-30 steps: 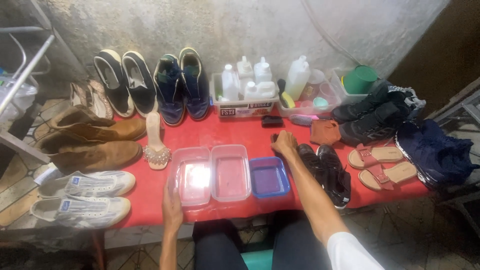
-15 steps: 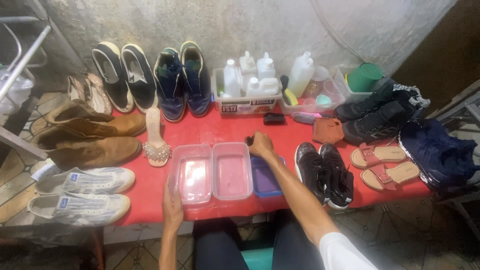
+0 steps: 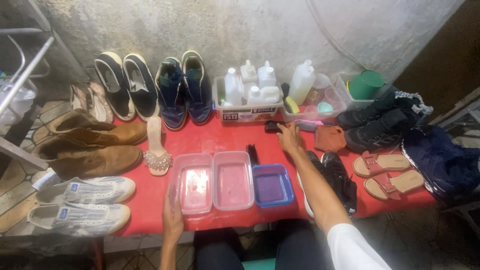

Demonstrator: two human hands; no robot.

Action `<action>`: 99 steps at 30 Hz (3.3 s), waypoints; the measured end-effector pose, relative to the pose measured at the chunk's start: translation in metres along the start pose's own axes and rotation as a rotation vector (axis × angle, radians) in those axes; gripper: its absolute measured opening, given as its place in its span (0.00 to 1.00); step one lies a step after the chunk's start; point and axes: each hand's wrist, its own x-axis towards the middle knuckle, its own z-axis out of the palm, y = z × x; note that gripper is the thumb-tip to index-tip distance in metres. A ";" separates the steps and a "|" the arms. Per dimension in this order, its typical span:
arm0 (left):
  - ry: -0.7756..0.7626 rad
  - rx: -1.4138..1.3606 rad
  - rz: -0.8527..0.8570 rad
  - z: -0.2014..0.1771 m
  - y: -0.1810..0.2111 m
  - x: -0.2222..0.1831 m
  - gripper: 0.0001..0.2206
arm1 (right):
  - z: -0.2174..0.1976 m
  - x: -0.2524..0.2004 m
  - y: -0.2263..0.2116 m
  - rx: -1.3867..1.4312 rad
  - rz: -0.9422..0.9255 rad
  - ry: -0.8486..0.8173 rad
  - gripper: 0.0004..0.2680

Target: The person laces a pair of black sneakers and then proceeds to organize various types of footwear and plastic containers on a red-covered workbench.

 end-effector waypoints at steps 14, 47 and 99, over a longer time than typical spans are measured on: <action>0.004 0.032 0.007 0.000 0.007 -0.002 0.29 | -0.019 -0.002 0.006 -0.085 -0.217 -0.022 0.24; 0.017 0.091 -0.054 0.002 0.017 -0.007 0.29 | -0.108 -0.014 0.073 -0.189 0.208 -0.161 0.21; -0.152 0.617 0.636 0.018 -0.005 -0.032 0.05 | -0.013 -0.285 -0.086 0.420 -0.808 0.108 0.07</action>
